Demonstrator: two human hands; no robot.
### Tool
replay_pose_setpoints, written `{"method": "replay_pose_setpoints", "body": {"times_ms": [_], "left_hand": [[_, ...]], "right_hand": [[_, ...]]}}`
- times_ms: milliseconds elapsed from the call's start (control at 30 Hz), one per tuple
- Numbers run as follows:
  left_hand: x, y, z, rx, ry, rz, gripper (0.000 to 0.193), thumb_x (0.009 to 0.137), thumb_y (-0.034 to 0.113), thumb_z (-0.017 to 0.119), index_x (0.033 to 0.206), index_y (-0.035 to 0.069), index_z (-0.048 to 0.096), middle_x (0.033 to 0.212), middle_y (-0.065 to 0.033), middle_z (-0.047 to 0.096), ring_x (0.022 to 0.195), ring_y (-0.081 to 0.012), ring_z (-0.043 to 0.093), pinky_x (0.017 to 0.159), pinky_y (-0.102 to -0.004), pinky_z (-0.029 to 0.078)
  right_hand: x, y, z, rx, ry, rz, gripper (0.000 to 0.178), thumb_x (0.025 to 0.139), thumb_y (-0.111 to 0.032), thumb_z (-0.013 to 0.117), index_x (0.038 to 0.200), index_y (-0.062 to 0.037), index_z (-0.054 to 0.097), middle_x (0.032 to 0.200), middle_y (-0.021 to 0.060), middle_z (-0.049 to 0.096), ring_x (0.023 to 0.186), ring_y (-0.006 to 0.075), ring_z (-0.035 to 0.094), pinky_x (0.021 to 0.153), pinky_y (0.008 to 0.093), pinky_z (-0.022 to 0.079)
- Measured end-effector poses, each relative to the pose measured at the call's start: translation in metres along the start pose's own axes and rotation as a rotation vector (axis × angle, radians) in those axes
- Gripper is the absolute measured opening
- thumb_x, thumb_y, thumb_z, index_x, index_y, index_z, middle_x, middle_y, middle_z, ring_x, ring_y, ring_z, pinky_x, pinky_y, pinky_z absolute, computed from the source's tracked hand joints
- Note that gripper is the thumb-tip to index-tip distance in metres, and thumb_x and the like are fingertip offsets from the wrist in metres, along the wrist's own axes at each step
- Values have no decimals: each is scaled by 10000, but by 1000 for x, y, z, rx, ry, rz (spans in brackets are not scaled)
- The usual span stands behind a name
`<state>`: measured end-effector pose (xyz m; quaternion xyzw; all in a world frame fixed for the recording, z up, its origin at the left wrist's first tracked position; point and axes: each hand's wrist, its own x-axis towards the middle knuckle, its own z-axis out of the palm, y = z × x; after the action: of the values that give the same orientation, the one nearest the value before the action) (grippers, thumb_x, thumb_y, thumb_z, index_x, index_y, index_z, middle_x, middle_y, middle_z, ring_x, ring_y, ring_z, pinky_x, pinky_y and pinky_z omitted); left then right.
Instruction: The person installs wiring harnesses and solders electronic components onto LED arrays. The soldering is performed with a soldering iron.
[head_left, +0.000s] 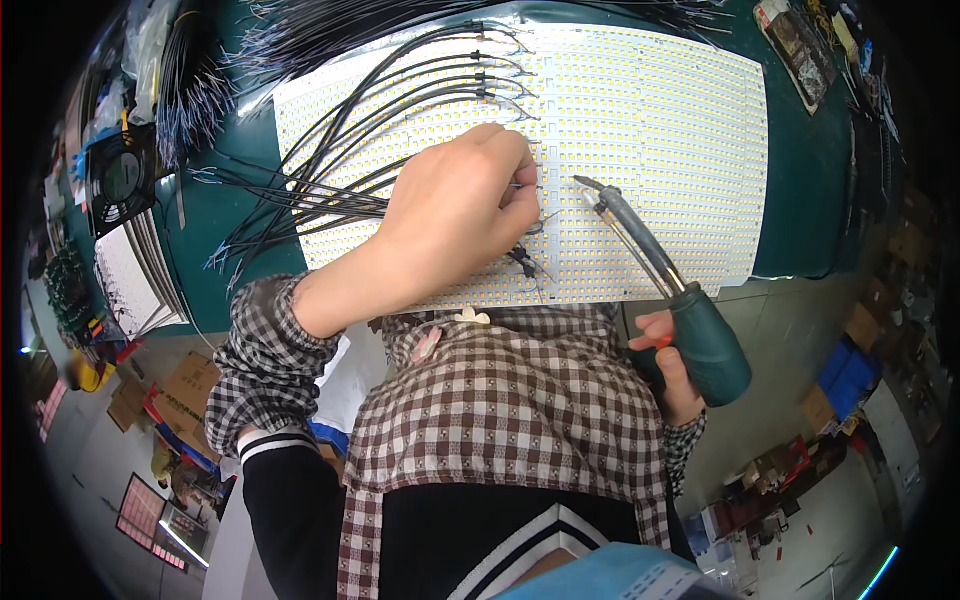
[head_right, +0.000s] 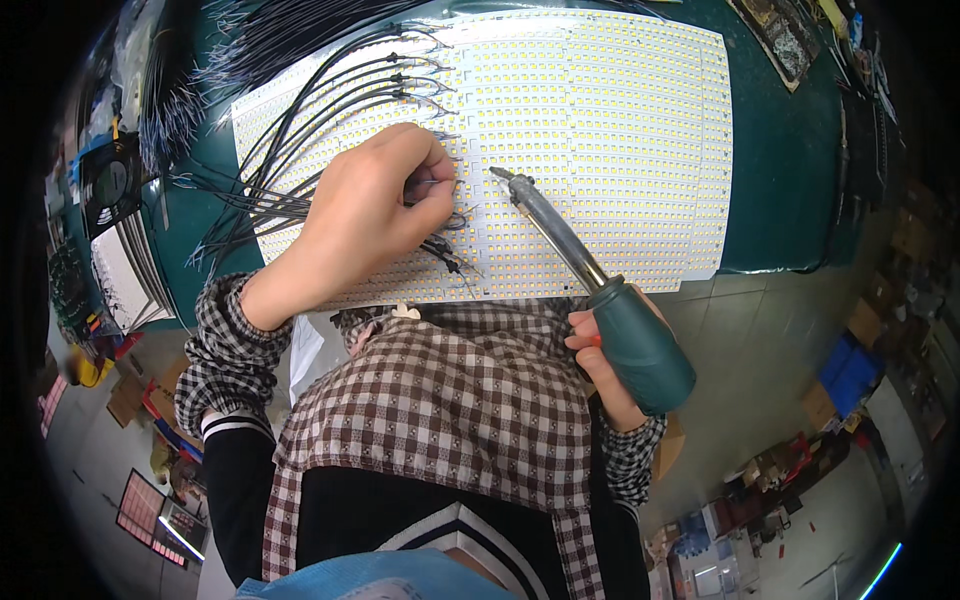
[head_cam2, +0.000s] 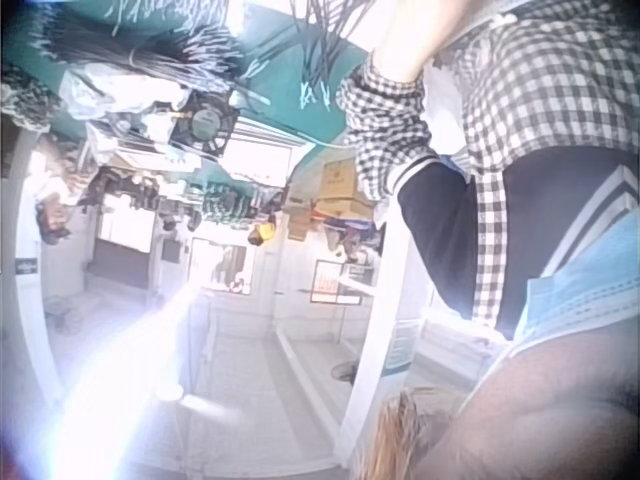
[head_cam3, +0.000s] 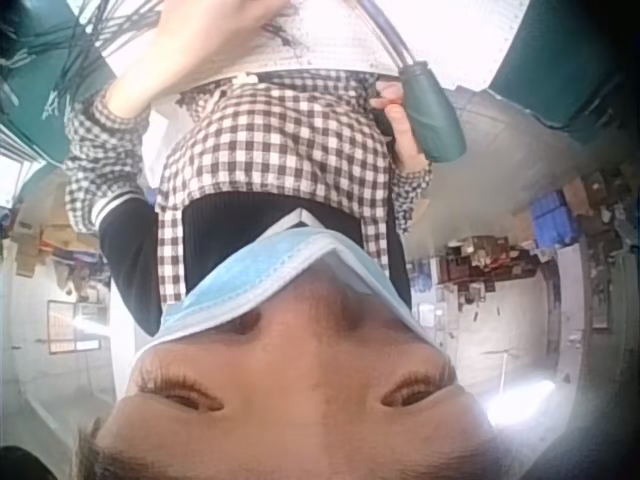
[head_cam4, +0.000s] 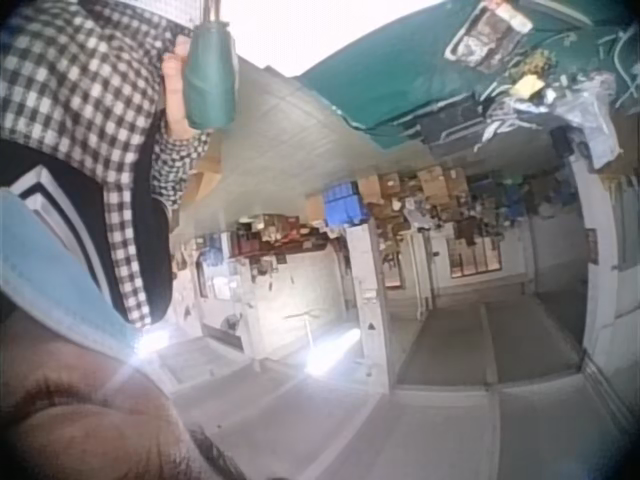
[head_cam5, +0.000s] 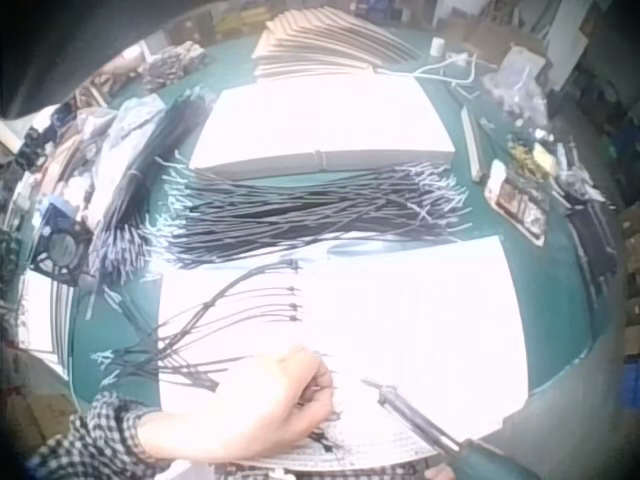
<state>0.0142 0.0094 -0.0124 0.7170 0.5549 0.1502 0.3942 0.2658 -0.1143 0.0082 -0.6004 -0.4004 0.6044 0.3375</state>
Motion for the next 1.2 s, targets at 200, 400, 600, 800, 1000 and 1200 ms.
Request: {"method": "replay_pose_setpoints", "body": {"times_ms": [200, 400, 600, 800, 1000, 1200], "left_hand": [[3, 0, -4, -17, -28, -9, 83, 718, 101, 606, 743, 28, 574, 740, -128, 591, 670, -314, 591, 595, -407, 467], [6, 1, -6, -6, -58, -14, 83, 720, 106, 597, 744, 29, 577, 738, -126, 593, 683, -314, 593, 607, -409, 468], [7, 1, -5, 22, -58, 7, 86, 720, 108, 588, 750, 28, 583, 743, -130, 598, 697, -317, 594, 619, -412, 471], [7, 2, -6, 32, -69, 8, 85, 720, 105, 583, 749, 25, 583, 745, -133, 597, 703, -320, 594, 622, -413, 472], [7, 2, -6, 35, -64, 5, 84, 721, 104, 583, 746, 24, 578, 741, -134, 594, 694, -321, 592, 621, -415, 472], [7, 3, -7, 28, -79, -19, 79, 721, 103, 584, 742, 26, 577, 737, -131, 595, 685, -316, 594, 615, -412, 473]], "right_hand": [[1, 9, 0, 91, 16, -9, 612, 745, -16, 731, 1260, 93, 419, 844, 117, 637, 827, 203, 639, 716, 321, 558], [-2, 21, -2, 5, 22, -40, 649, 715, 40, 734, 1274, 102, 410, 818, 120, 655, 785, 188, 653, 723, 320, 557], [0, 20, -1, -27, -14, -11, 637, 705, 48, 738, 1262, 102, 434, 826, 110, 666, 783, 173, 654, 733, 312, 551], [3, 24, -3, -60, -46, -66, 626, 703, 33, 745, 1251, 99, 450, 824, 105, 669, 773, 156, 651, 729, 294, 538], [5, 26, -6, -145, -79, -106, 623, 710, 19, 746, 1252, 101, 449, 827, 110, 674, 784, 156, 656, 732, 290, 536], [2, 22, -3, -123, -41, -104, 629, 708, 14, 741, 1252, 108, 440, 815, 103, 678, 790, 161, 661, 752, 295, 529]]}}
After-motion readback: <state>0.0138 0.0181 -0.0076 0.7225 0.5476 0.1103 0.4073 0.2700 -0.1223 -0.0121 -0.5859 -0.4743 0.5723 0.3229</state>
